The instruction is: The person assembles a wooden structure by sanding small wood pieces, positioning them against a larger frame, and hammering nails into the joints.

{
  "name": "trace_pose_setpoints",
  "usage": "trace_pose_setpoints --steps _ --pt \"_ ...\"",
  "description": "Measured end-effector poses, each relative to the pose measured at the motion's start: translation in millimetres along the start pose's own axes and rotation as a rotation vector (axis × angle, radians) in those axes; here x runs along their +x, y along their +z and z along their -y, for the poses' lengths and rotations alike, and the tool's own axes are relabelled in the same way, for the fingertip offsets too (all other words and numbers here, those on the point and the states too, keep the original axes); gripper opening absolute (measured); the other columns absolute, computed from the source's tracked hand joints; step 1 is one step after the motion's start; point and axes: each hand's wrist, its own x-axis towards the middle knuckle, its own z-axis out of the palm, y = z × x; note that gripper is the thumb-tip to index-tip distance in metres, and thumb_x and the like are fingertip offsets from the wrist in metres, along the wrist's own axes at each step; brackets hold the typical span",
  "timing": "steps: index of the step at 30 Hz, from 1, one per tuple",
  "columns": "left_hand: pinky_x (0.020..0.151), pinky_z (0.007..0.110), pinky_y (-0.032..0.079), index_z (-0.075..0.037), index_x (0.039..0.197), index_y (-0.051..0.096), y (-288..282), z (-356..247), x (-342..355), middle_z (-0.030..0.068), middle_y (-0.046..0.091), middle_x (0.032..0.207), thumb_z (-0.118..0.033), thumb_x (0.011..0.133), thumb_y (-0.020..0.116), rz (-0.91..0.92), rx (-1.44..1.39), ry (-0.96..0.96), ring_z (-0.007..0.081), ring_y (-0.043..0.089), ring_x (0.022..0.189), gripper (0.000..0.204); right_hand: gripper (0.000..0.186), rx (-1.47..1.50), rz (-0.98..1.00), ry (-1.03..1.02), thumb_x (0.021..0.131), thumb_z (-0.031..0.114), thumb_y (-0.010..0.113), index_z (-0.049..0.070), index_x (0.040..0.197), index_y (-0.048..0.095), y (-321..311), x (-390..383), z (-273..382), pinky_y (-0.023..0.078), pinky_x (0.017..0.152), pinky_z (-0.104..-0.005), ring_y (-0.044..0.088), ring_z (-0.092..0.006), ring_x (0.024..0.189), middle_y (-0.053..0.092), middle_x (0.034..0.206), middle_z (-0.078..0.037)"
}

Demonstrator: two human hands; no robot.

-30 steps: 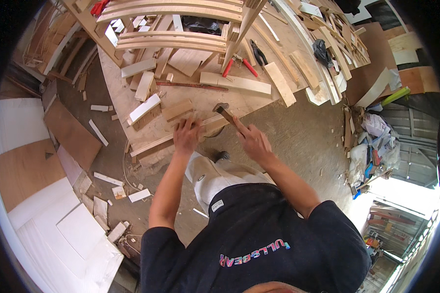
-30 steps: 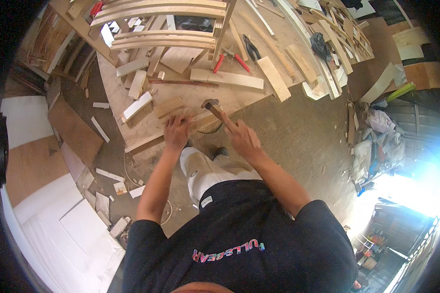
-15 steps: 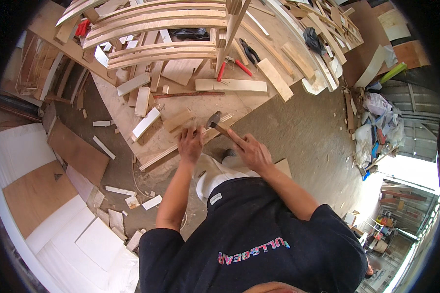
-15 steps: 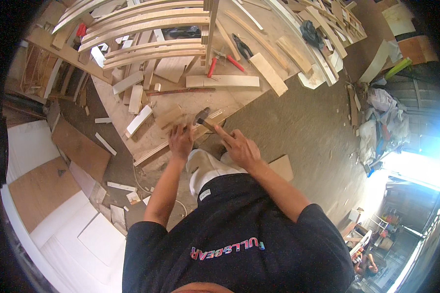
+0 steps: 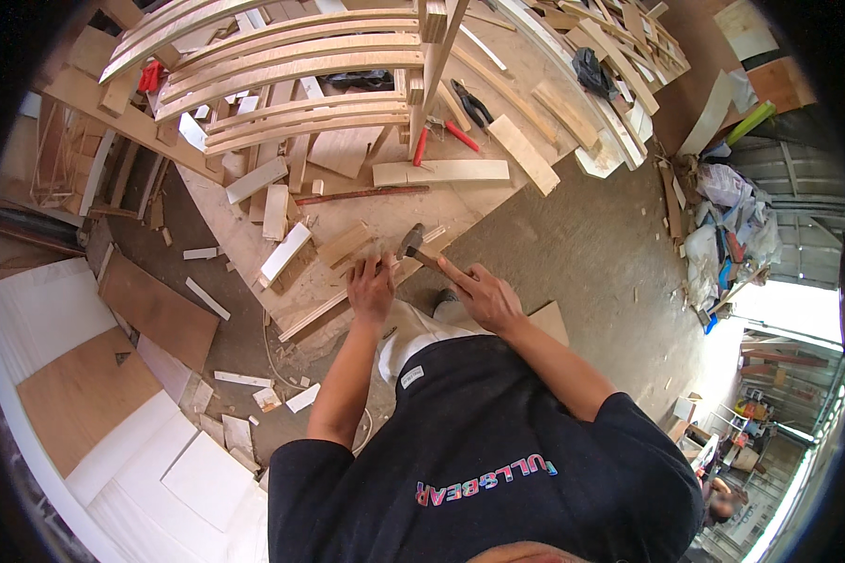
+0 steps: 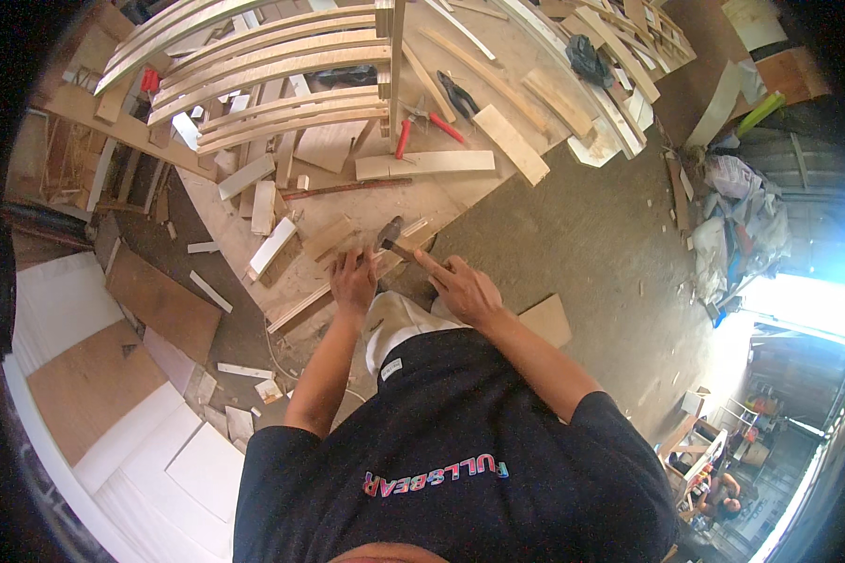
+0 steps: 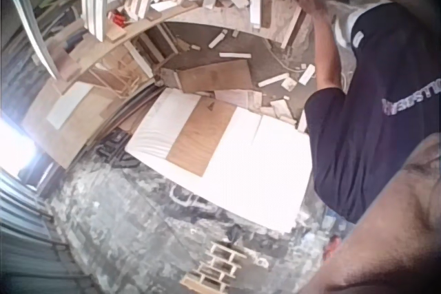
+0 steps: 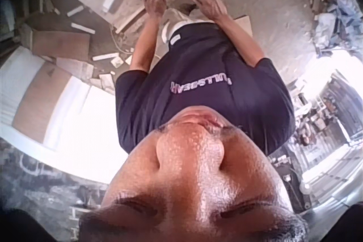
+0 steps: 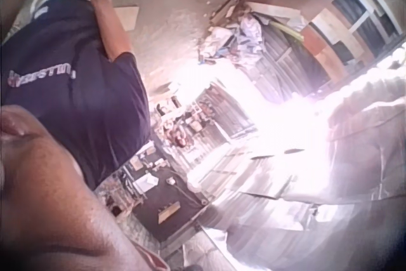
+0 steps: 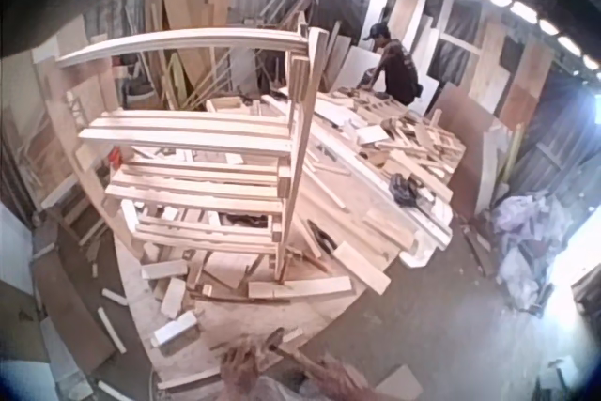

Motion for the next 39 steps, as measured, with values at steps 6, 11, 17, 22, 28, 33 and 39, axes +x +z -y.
trace_pose_setpoints --steps 6,11,17,22,28,33,39 --pt "0.087 0.045 0.049 -0.017 0.121 0.075 0.6 -2.8 0.9 0.0062 0.066 0.110 -0.024 0.089 0.072 -0.015 -0.005 -0.011 0.0284 0.063 0.104 0.033 0.066 0.203 -0.191 0.012 0.102 0.020 0.064 0.020 0.163 0.040 7.8 -2.8 -23.6 0.055 0.071 -0.0469 0.067 -0.0382 0.077 0.065 0.092 -0.017" --pt "0.090 0.048 0.049 -0.018 0.120 0.076 7.0 0.1 -4.8 0.0074 0.065 0.109 -0.029 0.092 0.070 0.028 -0.011 -0.040 0.0305 0.064 0.107 0.030 0.061 0.492 -0.228 0.275 0.107 0.020 0.057 0.011 0.163 0.037 12.3 6.6 -27.2 0.054 0.062 -0.0405 0.067 -0.0293 0.066 0.066 0.081 -0.015" --pt "0.088 0.046 0.048 -0.020 0.121 0.075 2.3 -1.6 -1.0 0.0053 0.064 0.105 -0.026 0.091 0.072 0.028 -0.009 -0.034 0.0287 0.063 0.103 0.031 0.058 0.747 -0.143 0.485 0.111 0.028 0.049 0.013 0.165 0.035 -9.4 8.5 -17.3 0.050 0.048 -0.0296 0.057 -0.0094 0.057 0.063 0.079 -0.005" --pt "0.087 0.044 0.048 -0.020 0.122 0.074 2.6 -0.2 0.1 0.0038 0.064 0.105 -0.024 0.090 0.073 0.001 0.017 -0.005 0.0269 0.063 0.101 0.032 0.057 0.781 -0.062 0.593 0.110 0.030 0.048 0.017 0.164 0.038 -17.8 15.7 -12.6 0.050 0.048 -0.0302 0.055 -0.0099 0.057 0.060 0.077 -0.003" --pt "0.090 0.050 0.053 -0.020 0.126 0.074 7.8 1.4 -2.4 0.0074 0.066 0.114 -0.033 0.093 0.072 0.099 0.005 -0.050 0.0321 0.064 0.111 0.036 0.055 0.752 0.007 0.571 0.110 0.030 0.047 0.019 0.163 0.040 -38.4 24.8 -0.6 0.049 0.049 -0.0290 0.053 -0.0102 0.056 0.057 0.078 -0.004" --pt "0.088 0.048 0.052 -0.018 0.126 0.073 3.3 0.9 -1.4 0.0072 0.066 0.115 -0.034 0.093 0.072 0.108 0.005 -0.038 0.0317 0.064 0.108 0.037 0.054 0.949 -0.040 0.671 0.111 0.030 0.045 0.022 0.164 0.040 -37.7 30.3 -15.3 0.051 0.050 -0.0305 0.054 -0.0113 0.056 0.057 0.080 -0.003" --pt "0.089 0.045 0.048 -0.018 0.126 0.073 1.5 -2.1 3.6 0.0043 0.065 0.108 -0.027 0.089 0.073 -0.008 0.034 -0.002 0.0266 0.063 0.102 0.038 0.053 0.922 0.060 0.663 0.111 0.032 0.046 0.027 0.163 0.041 -47.7 30.9 -20.0 0.050 0.050 -0.0299 0.052 -0.0101 0.057 0.056 0.080 -0.002"
